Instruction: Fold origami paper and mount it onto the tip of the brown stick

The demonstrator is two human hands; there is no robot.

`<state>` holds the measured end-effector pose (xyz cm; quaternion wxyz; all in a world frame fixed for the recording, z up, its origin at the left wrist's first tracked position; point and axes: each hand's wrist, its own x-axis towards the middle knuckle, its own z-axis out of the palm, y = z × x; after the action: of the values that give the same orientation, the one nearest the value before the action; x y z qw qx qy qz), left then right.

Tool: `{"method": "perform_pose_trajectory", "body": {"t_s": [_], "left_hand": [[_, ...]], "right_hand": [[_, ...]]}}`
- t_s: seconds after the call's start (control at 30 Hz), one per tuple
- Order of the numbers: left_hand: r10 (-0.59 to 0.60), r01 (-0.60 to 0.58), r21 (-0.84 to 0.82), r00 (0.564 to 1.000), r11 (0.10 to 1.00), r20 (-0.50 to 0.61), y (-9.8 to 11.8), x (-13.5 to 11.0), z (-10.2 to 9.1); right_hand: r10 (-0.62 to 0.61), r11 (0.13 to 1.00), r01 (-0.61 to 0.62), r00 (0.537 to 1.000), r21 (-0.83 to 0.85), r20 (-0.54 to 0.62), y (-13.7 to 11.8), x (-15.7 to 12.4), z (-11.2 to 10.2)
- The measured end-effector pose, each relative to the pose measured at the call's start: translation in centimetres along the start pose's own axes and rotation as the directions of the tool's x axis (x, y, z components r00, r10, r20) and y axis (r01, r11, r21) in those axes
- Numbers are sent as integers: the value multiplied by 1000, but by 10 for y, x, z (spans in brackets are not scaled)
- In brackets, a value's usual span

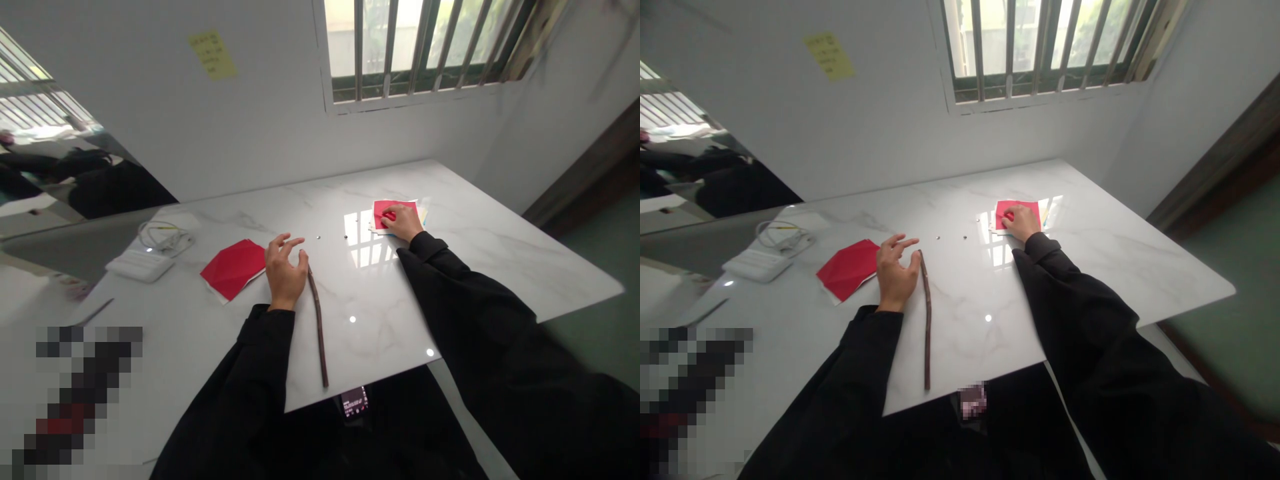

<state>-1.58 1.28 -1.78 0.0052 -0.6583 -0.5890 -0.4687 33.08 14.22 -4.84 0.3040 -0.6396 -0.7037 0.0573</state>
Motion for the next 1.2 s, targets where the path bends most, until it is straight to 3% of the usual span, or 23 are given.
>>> {"method": "perform_pose_trajectory", "body": {"t_s": [0.4,0.67,1.2], "left_hand": [[-59,62,-75,998,995,31,3,-2,-1],[-105,109,-103,994,989,43,3,-1,-2],[-129,137,-154,990,979,62,5,-1,-2]], "right_hand": [[74,996,-70,995,61,-69,-5,-1,-6],[13,999,-13,1000,53,-10,3,-2,0],[76,993,-76,997,93,6,-3,-2,-4]]}}
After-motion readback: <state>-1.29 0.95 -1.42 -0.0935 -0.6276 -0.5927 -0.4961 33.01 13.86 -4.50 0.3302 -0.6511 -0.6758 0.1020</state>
